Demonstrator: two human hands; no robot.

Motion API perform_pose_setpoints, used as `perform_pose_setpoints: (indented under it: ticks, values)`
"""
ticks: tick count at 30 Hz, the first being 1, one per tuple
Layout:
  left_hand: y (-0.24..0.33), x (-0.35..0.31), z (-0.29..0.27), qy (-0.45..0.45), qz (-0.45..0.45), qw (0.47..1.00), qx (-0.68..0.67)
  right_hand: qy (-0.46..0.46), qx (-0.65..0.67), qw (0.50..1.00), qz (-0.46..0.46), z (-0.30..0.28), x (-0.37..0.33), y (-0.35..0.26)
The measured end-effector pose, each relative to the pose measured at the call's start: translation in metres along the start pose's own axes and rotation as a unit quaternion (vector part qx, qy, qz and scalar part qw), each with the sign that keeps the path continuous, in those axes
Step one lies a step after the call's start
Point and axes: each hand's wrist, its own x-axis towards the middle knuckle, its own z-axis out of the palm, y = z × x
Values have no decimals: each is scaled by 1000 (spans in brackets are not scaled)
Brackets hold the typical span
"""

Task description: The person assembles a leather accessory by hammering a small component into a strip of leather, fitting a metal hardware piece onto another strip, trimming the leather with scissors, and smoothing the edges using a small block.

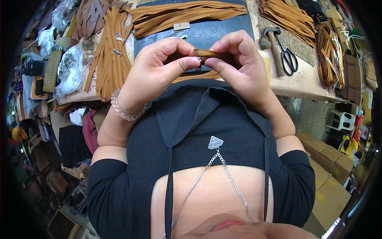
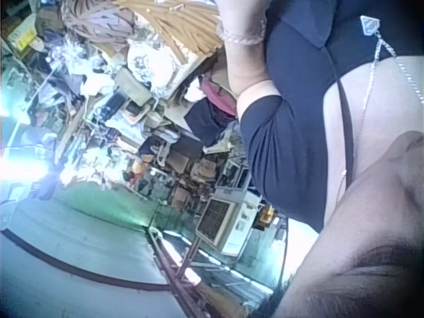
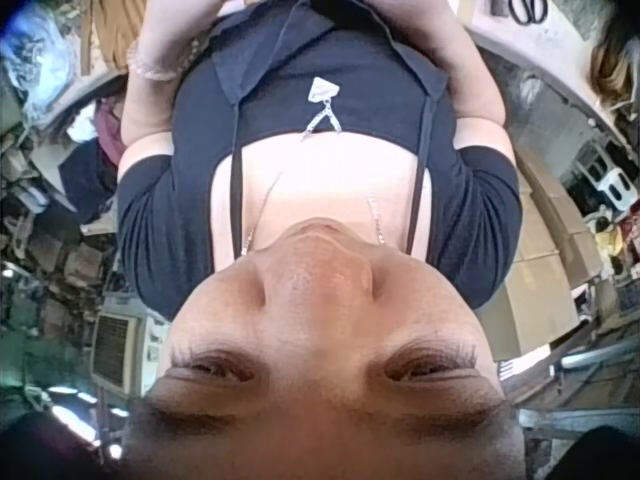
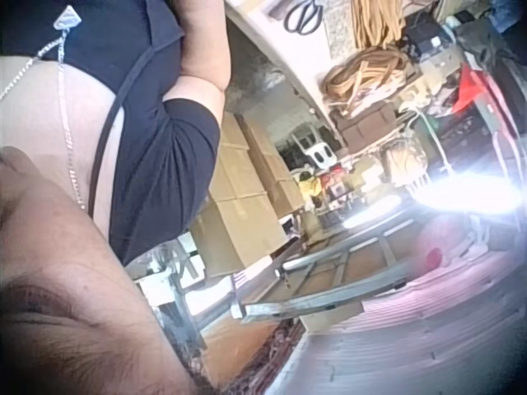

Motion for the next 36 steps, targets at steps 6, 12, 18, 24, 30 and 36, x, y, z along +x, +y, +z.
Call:
perform_pose_setpoints:
  ticks: [6, 12, 18, 24, 30, 36]
  values:
    - [-2, -3, -1, -12, -26, 999, -40, -50, -8, 999, 4, 0, 2, -4]
    - [-4, -4, 2, 0, -43, 995, -88, -58, -19, 998, -24, 2, 2, -6]
    - [-8, -4, 14, 36, -13, 993, -115, -48, -18, 998, -43, 4, 1, -3]
    - [-4, -1, 15, 45, 68, 995, 63, -29, -14, 998, -46, 4, 2, 1]
    - [-3, 1, 13, 42, 82, 990, 108, -19, 1, 1000, -3, 6, 4, -4]
    - [6, -3, 11, 21, -21, 991, -134, 3, 40, 999, 22, 6, 3, -2]
